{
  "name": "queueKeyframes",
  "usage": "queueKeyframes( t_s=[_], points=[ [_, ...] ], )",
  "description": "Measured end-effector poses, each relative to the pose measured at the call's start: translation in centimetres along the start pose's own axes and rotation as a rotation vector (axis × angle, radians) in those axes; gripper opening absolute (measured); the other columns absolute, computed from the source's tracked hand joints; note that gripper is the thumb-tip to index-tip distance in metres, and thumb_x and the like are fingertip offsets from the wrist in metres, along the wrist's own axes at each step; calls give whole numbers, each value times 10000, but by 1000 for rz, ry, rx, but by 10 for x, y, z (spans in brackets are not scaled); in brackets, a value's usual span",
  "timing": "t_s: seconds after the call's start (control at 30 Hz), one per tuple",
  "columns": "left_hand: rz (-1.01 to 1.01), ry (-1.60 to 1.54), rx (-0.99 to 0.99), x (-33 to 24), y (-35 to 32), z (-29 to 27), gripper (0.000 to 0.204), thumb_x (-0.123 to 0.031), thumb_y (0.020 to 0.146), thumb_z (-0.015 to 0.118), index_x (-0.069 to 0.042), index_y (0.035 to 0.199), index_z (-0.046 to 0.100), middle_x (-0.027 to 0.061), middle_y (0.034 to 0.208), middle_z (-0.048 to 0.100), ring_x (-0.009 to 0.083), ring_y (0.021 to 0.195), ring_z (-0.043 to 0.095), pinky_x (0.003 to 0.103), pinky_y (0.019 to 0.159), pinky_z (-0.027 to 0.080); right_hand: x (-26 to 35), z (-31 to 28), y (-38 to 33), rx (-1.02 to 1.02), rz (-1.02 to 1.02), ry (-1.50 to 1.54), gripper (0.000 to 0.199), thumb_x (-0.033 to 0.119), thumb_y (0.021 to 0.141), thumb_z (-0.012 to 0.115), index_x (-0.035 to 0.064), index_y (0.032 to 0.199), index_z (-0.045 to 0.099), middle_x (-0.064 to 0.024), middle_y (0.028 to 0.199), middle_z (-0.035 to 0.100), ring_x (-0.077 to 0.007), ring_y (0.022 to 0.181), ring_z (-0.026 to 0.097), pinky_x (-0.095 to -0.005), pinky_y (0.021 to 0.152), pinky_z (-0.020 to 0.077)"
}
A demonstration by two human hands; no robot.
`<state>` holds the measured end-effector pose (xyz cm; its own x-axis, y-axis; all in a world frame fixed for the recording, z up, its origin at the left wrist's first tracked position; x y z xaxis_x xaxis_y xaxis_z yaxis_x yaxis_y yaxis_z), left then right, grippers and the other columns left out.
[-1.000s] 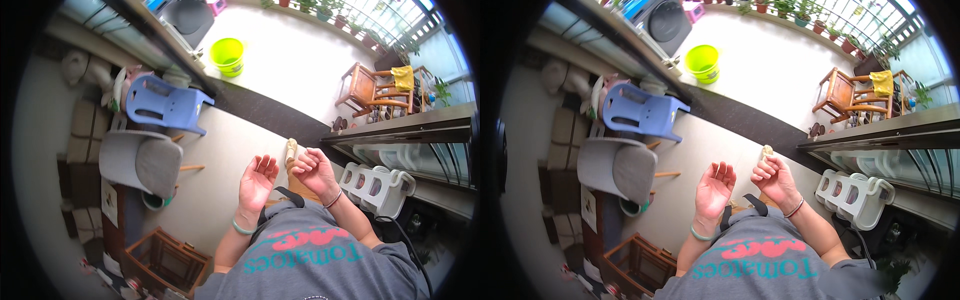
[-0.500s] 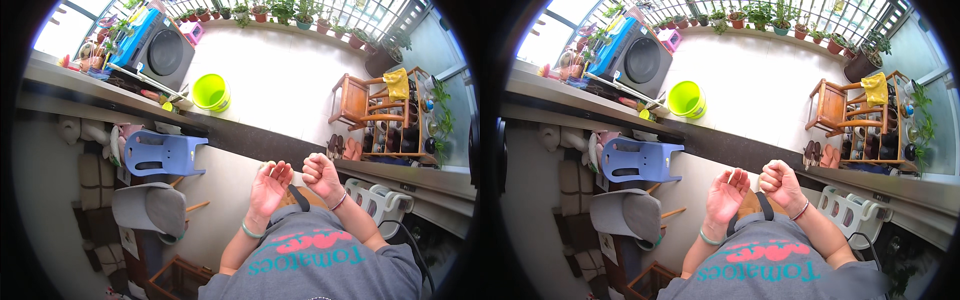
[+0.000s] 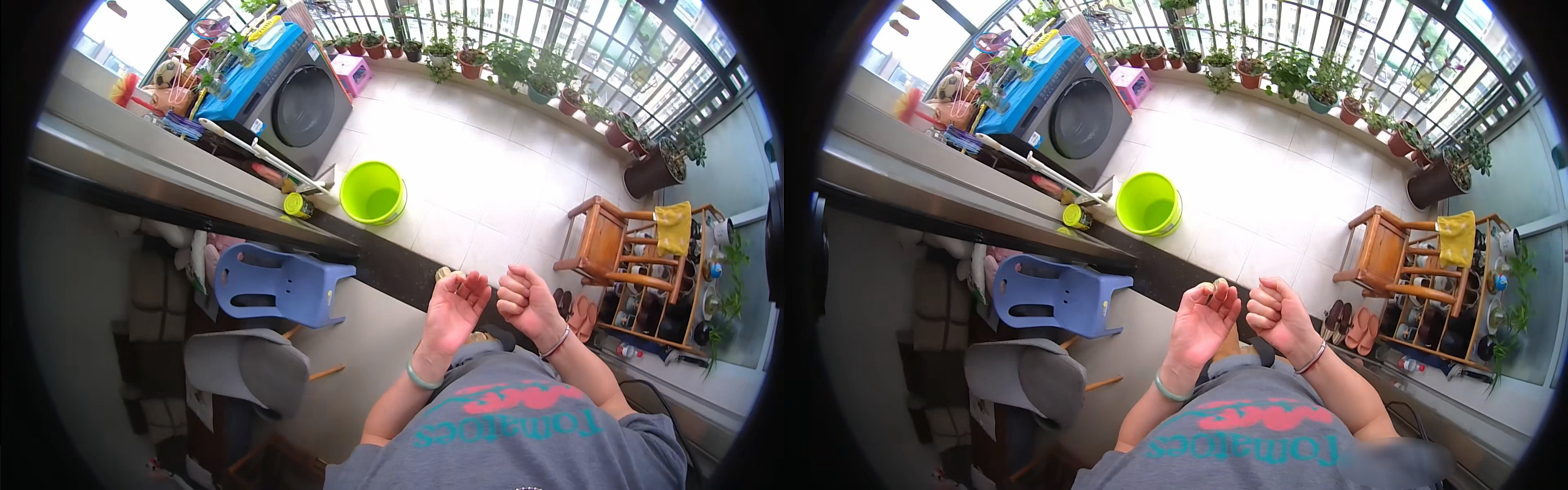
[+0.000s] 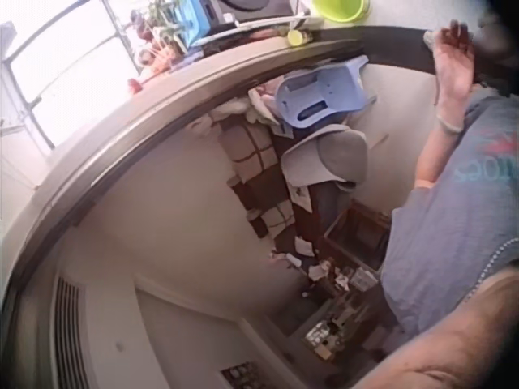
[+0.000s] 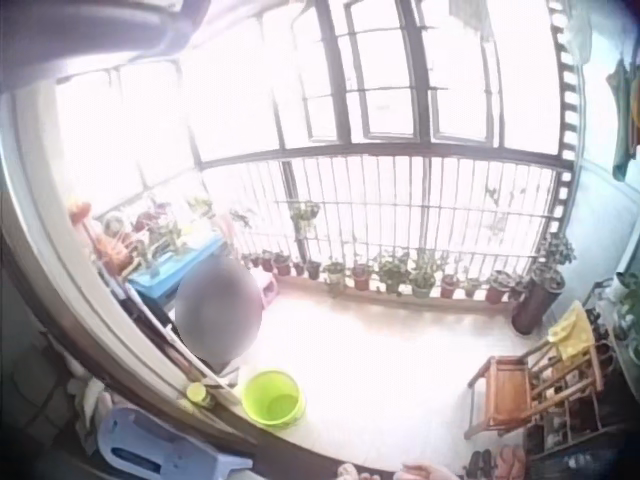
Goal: The person removes several pieces of clothing from a drying rack on a balcony, including a white top and a black garment. They walk into a bedroom, fold the items, and place them into a wardrobe. The person then returns to the balcony and handles a small plastic bag containing a plant cutting.
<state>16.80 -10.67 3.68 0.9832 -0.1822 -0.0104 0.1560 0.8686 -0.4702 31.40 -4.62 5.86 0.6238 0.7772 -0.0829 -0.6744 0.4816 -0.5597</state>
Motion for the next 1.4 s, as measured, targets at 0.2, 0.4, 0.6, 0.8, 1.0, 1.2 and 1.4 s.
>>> queueKeyframes(
  t_s=[0.2,0.4,0.6,0.8,1.0,1.2,1.4],
  points=[
    [60,28,12,-73,64,35,233,-299,1003,509,-132,875,610,41,1034,677,206,1089,598,384,993,464,28,64,76,80,-37,-44,452,199,1010,432,155,584,287,51,529,250,-73,438,197,-245,401,181],
    [100,7,8,-115,101,62,182,-247,1005,508,-139,1113,607,48,1119,645,218,1103,590,386,995,469,46,96,135,60,22,-26,446,225,1028,415,146,598,330,45,539,283,-71,438,215,-229,399,204],
    [143,-61,3,-143,148,67,215,-224,1003,509,-142,1191,571,51,1127,638,223,1106,587,389,993,471,78,120,191,38,95,-42,433,258,1044,396,141,627,370,44,550,303,-73,434,223,-229,401,214],
    [238,-83,-30,-165,212,94,206,-219,999,516,-141,1183,567,40,1109,633,212,1081,589,379,971,477,130,151,249,55,210,-108,417,273,1043,403,143,647,383,46,559,323,-66,440,240,-221,412,233],
    [314,-140,-5,-179,291,138,194,-216,999,518,-146,1172,573,30,1116,628,202,1092,580,369,986,467,206,200,301,45,245,-215,380,269,1034,434,138,678,416,50,574,340,-61,449,254,-214,417,249],
    [398,-184,-9,-187,348,174,174,-209,999,522,-144,1151,577,25,1090,635,194,1073,590,362,973,479,267,235,347,20,267,-272,335,266,1030,445,121,728,450,45,601,371,-61,463,271,-217,418,252],
    [463,-204,-55,-210,380,178,165,-211,987,547,-140,1128,596,21,1066,645,190,1064,593,366,971,480,285,258,386,25,333,-323,286,261,1005,505,105,766,494,38,618,396,-64,470,293,-221,421,255]
  ],
)
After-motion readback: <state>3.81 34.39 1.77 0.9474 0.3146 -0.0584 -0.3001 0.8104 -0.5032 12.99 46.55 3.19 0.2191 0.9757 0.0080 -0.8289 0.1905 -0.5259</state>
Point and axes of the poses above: each hand's wrist, its own y-axis towards the middle knuckle, its own z-axis out of the palm, x = y × z, the point moved 2 cm from there along y, towards the middle knuckle
